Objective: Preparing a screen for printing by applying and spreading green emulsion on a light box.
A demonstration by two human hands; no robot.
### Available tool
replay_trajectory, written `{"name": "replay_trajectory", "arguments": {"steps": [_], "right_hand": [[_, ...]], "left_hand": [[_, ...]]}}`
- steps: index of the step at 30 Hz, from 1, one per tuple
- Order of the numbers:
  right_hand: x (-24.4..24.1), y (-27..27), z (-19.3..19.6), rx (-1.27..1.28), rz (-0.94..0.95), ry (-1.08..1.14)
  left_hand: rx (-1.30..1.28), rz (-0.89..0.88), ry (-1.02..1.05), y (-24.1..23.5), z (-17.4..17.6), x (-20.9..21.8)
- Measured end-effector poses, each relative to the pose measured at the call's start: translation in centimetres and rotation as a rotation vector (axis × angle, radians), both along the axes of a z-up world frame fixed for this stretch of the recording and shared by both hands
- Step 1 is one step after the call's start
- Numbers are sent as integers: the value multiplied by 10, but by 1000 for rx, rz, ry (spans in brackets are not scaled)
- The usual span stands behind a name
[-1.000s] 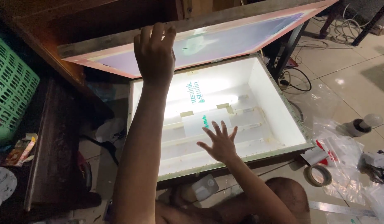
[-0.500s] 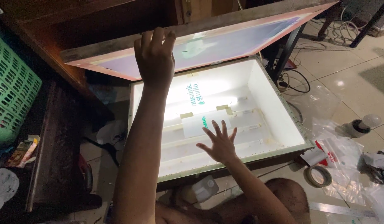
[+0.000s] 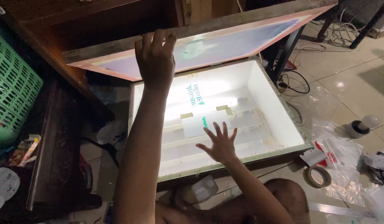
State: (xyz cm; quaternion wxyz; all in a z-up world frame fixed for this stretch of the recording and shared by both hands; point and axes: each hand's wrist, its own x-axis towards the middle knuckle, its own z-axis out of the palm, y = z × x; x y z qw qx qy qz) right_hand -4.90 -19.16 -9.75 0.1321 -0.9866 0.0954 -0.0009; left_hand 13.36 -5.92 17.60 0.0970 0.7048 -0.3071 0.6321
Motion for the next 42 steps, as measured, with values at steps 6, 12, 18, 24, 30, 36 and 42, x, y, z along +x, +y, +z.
{"name": "replay_trajectory", "arguments": {"steps": [6,12,18,24,30,36,42], "right_hand": [[2,-3,-14,-17,10,-67],[0,-3,-20,-61,20,-172],[-14,1,-16,42,-64,-460],[-53,-6,-40,223,-114,-773],[-87,-6,-51,370,-199,-735],[-102,1,-18,466,-204,-826],[-111,6,-30,585,-246,-809]], "left_hand": [[10,-1,8,1,-3,-1],[13,12,20,3,-4,-6],[42,-31,58,18,-23,-34],[128,-37,-37,42,-91,-78],[177,-133,29,57,-163,-131],[130,-190,123,60,-223,-161],[146,-215,206,61,-281,-173]]}}
